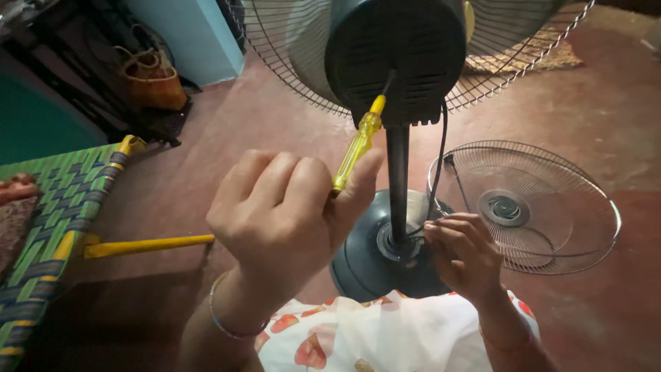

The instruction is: The person uses a yellow screwdriver to repeatedly tighten a screw on the rear motor housing of a standing electric fan. The person holds the fan steady with one hand while turning the screwdriver with the other.

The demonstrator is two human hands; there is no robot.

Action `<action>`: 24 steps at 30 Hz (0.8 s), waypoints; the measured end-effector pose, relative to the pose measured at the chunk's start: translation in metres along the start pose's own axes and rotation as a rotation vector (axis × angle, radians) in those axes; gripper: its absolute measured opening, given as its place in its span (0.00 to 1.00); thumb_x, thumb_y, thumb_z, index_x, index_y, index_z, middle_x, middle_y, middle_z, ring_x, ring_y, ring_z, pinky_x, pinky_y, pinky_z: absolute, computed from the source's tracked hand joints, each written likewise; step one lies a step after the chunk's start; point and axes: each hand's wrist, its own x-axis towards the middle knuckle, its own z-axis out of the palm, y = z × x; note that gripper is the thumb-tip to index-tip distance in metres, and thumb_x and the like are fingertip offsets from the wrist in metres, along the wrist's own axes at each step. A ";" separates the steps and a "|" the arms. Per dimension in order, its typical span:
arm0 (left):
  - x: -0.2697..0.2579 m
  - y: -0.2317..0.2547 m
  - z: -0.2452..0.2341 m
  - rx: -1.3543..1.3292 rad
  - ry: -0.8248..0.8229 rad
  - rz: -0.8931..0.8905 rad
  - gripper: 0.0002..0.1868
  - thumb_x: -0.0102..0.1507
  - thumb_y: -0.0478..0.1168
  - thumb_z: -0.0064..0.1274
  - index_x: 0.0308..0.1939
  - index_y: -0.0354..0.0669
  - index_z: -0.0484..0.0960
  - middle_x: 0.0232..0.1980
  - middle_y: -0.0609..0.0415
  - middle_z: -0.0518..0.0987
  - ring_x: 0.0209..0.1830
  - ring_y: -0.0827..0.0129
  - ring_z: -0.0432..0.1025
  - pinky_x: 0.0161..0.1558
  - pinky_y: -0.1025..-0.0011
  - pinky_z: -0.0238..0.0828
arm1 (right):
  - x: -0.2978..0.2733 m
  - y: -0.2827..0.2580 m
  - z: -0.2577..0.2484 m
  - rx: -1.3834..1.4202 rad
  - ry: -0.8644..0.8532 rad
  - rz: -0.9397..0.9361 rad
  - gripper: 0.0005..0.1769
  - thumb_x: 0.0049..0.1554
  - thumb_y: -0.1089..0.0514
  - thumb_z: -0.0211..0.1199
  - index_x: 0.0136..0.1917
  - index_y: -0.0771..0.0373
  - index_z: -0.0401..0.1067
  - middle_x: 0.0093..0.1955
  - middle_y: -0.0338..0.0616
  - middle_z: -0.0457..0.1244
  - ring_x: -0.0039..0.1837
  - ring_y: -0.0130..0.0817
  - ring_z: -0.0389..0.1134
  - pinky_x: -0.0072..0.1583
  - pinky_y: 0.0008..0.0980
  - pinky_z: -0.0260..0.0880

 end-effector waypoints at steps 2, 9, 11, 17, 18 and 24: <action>-0.003 0.005 0.003 -0.013 -0.007 -0.028 0.31 0.67 0.49 0.69 0.20 0.43 0.66 0.20 0.55 0.64 0.22 0.62 0.63 0.26 0.67 0.56 | -0.008 -0.001 -0.001 0.027 -0.036 0.002 0.11 0.53 0.70 0.69 0.50 0.63 0.76 0.48 0.44 0.70 0.53 0.41 0.72 0.54 0.36 0.74; -0.010 0.010 0.011 -0.057 -0.017 -0.114 0.30 0.68 0.45 0.67 0.18 0.43 0.65 0.19 0.55 0.63 0.21 0.62 0.61 0.25 0.66 0.53 | -0.016 -0.005 -0.017 0.037 -0.109 0.031 0.11 0.52 0.69 0.70 0.49 0.65 0.75 0.47 0.45 0.70 0.52 0.41 0.72 0.53 0.37 0.73; -0.013 0.011 0.014 -0.094 -0.008 -0.138 0.30 0.69 0.45 0.66 0.19 0.43 0.66 0.20 0.54 0.64 0.22 0.61 0.61 0.25 0.67 0.53 | -0.009 -0.010 -0.023 0.044 -0.108 0.022 0.11 0.52 0.70 0.69 0.50 0.64 0.75 0.48 0.45 0.70 0.52 0.41 0.72 0.54 0.37 0.73; -0.022 0.015 0.024 -0.361 -0.044 -0.204 0.28 0.71 0.42 0.63 0.21 0.42 0.66 0.21 0.53 0.62 0.18 0.63 0.58 0.26 0.67 0.53 | 0.032 -0.037 -0.030 0.139 -0.116 -0.104 0.14 0.56 0.68 0.67 0.56 0.67 0.74 0.54 0.50 0.70 0.54 0.44 0.73 0.57 0.39 0.75; -0.024 0.016 0.024 -0.385 -0.049 -0.212 0.28 0.71 0.42 0.63 0.20 0.42 0.66 0.20 0.52 0.62 0.17 0.63 0.57 0.26 0.66 0.53 | 0.040 -0.044 -0.030 0.172 -0.128 -0.130 0.15 0.57 0.67 0.67 0.58 0.68 0.73 0.56 0.53 0.70 0.55 0.45 0.73 0.57 0.39 0.75; -0.033 0.023 0.027 -0.472 -0.069 -0.254 0.27 0.71 0.45 0.62 0.21 0.42 0.69 0.20 0.50 0.62 0.16 0.63 0.58 0.25 0.66 0.54 | 0.087 -0.072 -0.017 0.064 -0.045 -0.320 0.17 0.59 0.72 0.61 0.61 0.80 0.66 0.58 0.66 0.65 0.57 0.58 0.73 0.58 0.48 0.77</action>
